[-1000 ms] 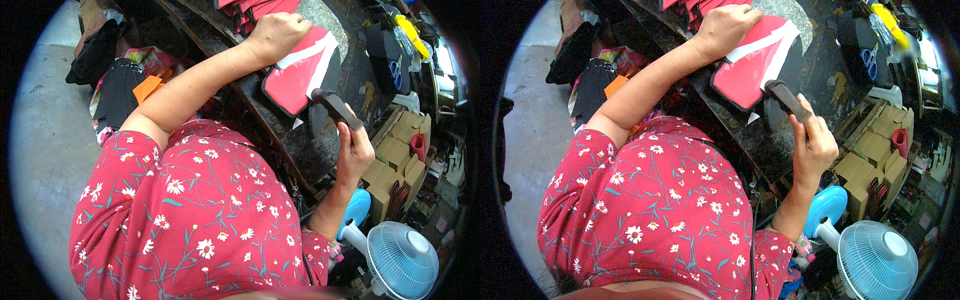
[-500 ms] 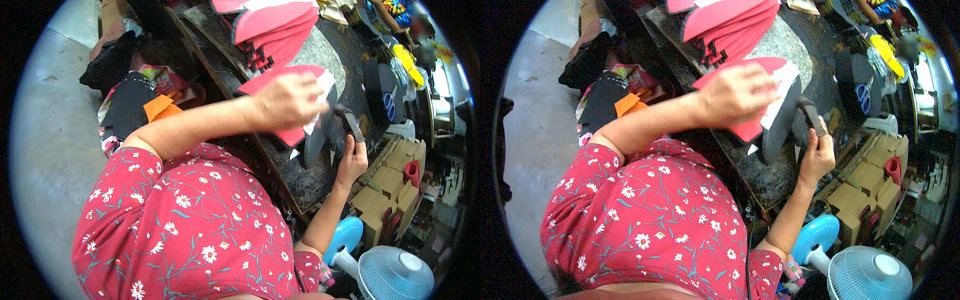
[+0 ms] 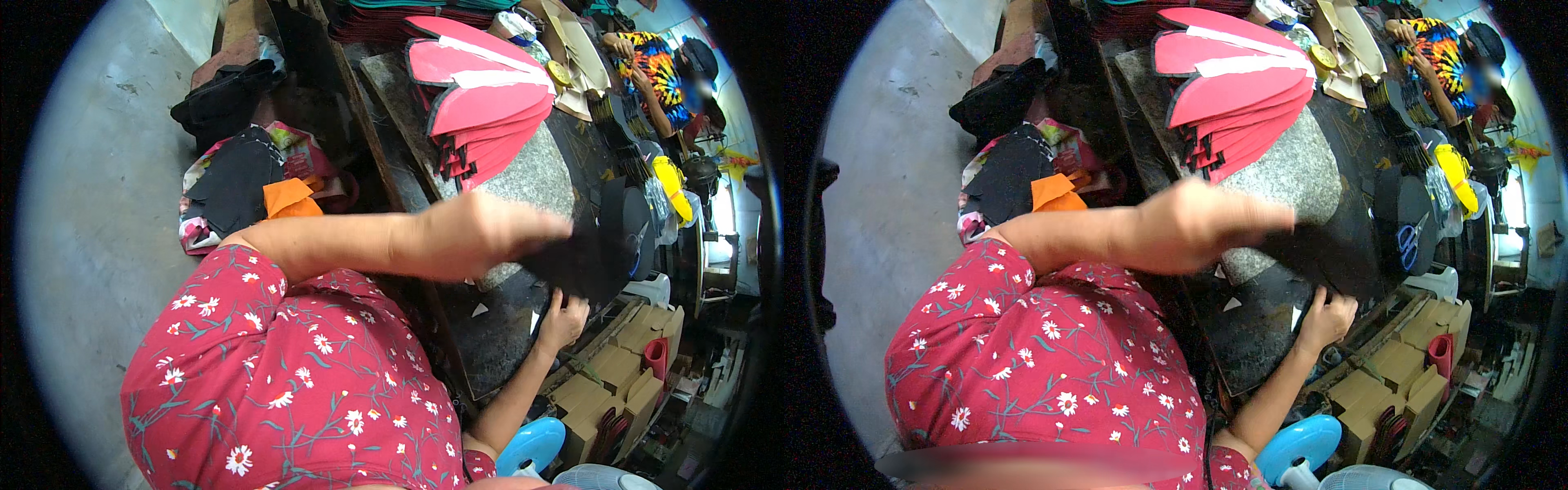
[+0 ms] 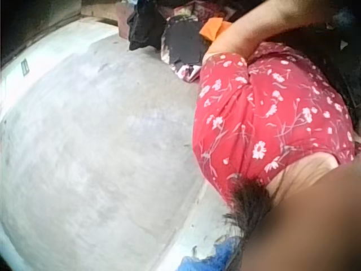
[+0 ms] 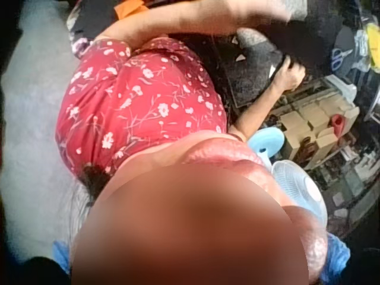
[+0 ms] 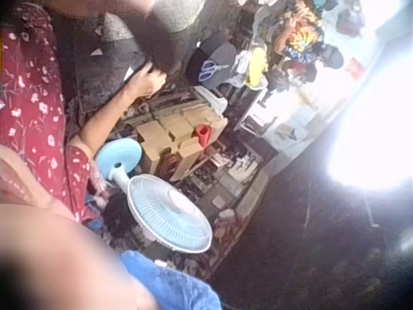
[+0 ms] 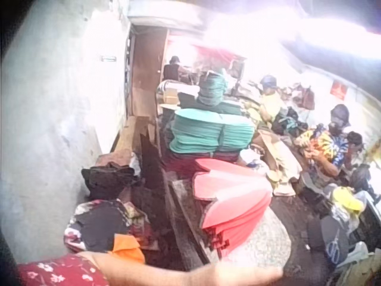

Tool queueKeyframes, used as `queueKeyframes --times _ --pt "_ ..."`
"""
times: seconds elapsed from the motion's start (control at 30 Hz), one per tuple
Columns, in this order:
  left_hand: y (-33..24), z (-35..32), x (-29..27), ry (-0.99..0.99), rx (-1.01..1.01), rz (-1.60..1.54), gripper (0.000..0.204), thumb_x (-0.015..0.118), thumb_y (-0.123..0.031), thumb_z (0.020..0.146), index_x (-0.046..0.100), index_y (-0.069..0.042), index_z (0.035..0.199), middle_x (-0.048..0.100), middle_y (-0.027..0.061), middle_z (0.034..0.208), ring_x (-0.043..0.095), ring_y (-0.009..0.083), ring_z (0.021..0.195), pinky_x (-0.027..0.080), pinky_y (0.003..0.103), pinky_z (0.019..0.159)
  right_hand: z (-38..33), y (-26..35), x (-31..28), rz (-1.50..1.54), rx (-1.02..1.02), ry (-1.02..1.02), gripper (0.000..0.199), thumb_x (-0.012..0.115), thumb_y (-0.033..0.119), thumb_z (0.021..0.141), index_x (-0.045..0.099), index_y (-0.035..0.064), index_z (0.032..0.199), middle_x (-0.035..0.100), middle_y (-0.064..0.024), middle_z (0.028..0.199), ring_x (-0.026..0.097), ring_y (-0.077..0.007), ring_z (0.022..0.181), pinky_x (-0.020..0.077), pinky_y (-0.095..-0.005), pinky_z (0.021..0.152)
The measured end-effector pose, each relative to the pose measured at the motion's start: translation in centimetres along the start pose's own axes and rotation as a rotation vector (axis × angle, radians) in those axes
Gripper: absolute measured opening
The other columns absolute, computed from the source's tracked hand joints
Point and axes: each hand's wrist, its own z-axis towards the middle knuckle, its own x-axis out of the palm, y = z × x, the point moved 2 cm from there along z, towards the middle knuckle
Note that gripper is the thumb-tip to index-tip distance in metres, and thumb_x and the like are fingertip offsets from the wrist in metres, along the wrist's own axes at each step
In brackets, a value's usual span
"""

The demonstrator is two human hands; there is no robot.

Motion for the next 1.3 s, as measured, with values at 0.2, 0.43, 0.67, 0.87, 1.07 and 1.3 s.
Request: queueKeyframes --times 0.2,0.43,0.67,0.87,1.07,1.3 --pt "3.1 4.5 -8.6 -0.603 -0.061 0.065 0.023 0.062 -0.018 0.098 0.065 -0.003 0.116 0.071 0.0102 0.093 0.067 0.0148 0.085 0.05 0.027 0.075 0.0 0.8 -0.7 0.207 -0.028 -0.006 0.039 0.071 0.029 0.089 0.066 0.0216 0.127 0.063 -0.0051 0.1 0.06 -0.0271 0.091 0.0493 -0.0415 0.08" --pt "4.2 5.6 -11.0 -0.433 0.481 0.588 0.034 0.066 -0.015 0.087 0.067 -0.017 0.121 0.071 0.0014 0.112 0.068 0.0234 0.097 0.054 0.034 0.088 0.4 1.3 -1.4 0.193 -0.022 0.005 0.038 0.069 0.029 0.091 0.065 0.0231 0.129 0.063 -0.0041 0.101 0.06 -0.0269 0.092 0.0497 -0.0412 0.081" --pt "9.3 1.0 -8.5 0.298 0.133 0.928 0.042 0.06 -0.012 0.085 0.066 -0.024 0.124 0.064 0.0005 0.131 0.058 0.0247 0.124 0.041 0.041 0.111 0.1 1.2 -1.2 0.205 -0.025 -0.005 0.036 0.068 0.03 0.093 0.066 0.0212 0.128 0.064 -0.0047 0.103 0.06 -0.0268 0.093 0.0501 -0.0422 0.08" --pt "11.2 1.6 -10.6 0.098 0.172 0.986 0.046 0.055 -0.004 0.083 0.066 -0.021 0.125 0.065 0.001 0.13 0.057 0.0239 0.126 0.042 0.041 0.109 0.2 1.4 -1.4 0.202 -0.025 -0.004 0.035 0.067 0.03 0.093 0.066 0.0204 0.127 0.065 -0.0046 0.103 0.06 -0.0266 0.093 0.0506 -0.0414 0.08" --pt "10.5 1.1 -11.8 0.401 -0.195 0.942 0.063 0.067 -0.012 0.078 0.054 -0.015 0.14 0.05 0.0146 0.146 0.039 0.0391 0.14 0.032 0.047 0.115 0.1 1.4 -1.4 0.2 -0.047 -0.022 0.034 0.067 0.03 0.094 0.066 0.0213 0.127 0.064 -0.0046 0.102 0.06 -0.0272 0.092 0.0506 -0.0411 0.078" --pt "11.6 0.5 -6.0 0.239 -0.242 0.881 0.071 0.055 -0.063 0.09 0.049 -0.019 0.145 0.038 0.0179 0.154 0.03 0.0435 0.144 0.025 0.058 0.115 0.3 1.2 -1.2 0.222 -0.083 -0.015 0.035 0.067 0.026 0.093 0.066 0.0192 0.127 0.065 -0.0087 0.101 0.06 -0.0294 0.091 0.0483 -0.0421 0.077"
